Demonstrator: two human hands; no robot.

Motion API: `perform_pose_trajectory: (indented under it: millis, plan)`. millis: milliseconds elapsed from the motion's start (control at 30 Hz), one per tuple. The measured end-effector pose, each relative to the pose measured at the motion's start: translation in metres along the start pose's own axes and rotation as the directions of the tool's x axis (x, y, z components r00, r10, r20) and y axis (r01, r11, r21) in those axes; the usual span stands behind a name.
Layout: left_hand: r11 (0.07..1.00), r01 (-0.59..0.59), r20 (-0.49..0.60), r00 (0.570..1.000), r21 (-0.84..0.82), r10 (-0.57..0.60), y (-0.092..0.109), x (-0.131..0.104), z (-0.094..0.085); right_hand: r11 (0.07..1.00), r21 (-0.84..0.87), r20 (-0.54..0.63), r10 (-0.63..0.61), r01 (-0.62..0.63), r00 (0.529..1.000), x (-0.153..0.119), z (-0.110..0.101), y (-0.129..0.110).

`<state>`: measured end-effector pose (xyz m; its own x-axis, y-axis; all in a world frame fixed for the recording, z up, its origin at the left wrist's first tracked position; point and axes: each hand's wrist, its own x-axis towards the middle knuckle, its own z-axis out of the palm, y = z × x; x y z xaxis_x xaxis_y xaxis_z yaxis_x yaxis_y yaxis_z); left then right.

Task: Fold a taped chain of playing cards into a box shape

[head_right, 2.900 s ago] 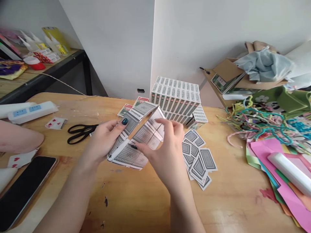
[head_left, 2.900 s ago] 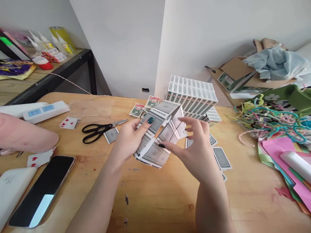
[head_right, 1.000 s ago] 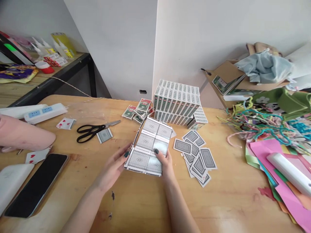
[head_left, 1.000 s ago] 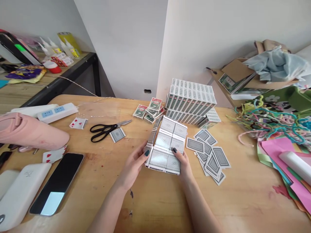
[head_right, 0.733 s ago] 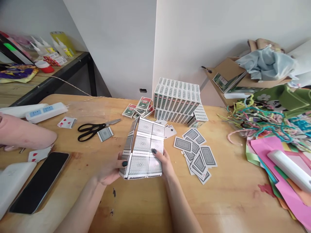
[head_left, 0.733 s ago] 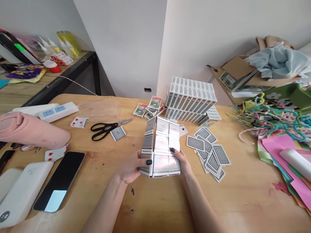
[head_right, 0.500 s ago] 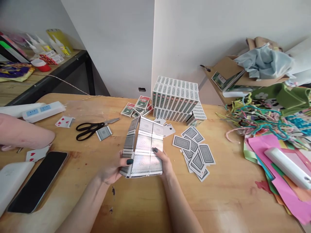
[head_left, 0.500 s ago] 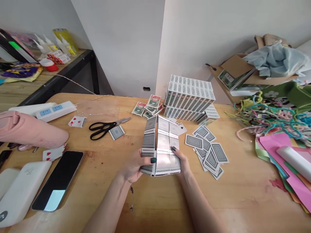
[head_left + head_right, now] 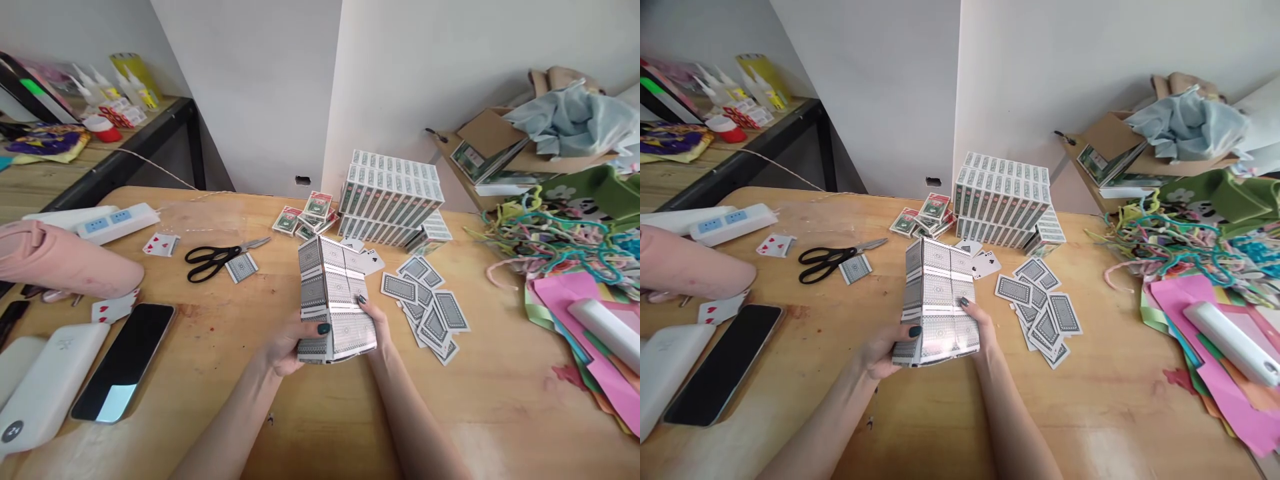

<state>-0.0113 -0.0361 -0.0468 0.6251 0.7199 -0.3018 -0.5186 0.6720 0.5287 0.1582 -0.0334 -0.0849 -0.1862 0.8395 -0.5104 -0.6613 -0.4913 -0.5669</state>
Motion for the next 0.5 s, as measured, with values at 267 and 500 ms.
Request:
perform_pose_trajectory:
  millis: [267, 500]
  plan:
    - [1.000, -0.007, -0.003, 1.000, 0.003, 0.007, -0.005, 0.002, -0.001, 0.999, -0.030, -0.023, -0.011, 0.011, 1.000, 0.000, 0.001, -0.001]
    - [0.983, -0.106, 0.057, 0.993, 0.147, 0.099, 0.007, -0.008, 0.001, 0.995, -0.064, -0.117, -0.083, 0.076, 0.990, 0.002, 0.002, -0.001]
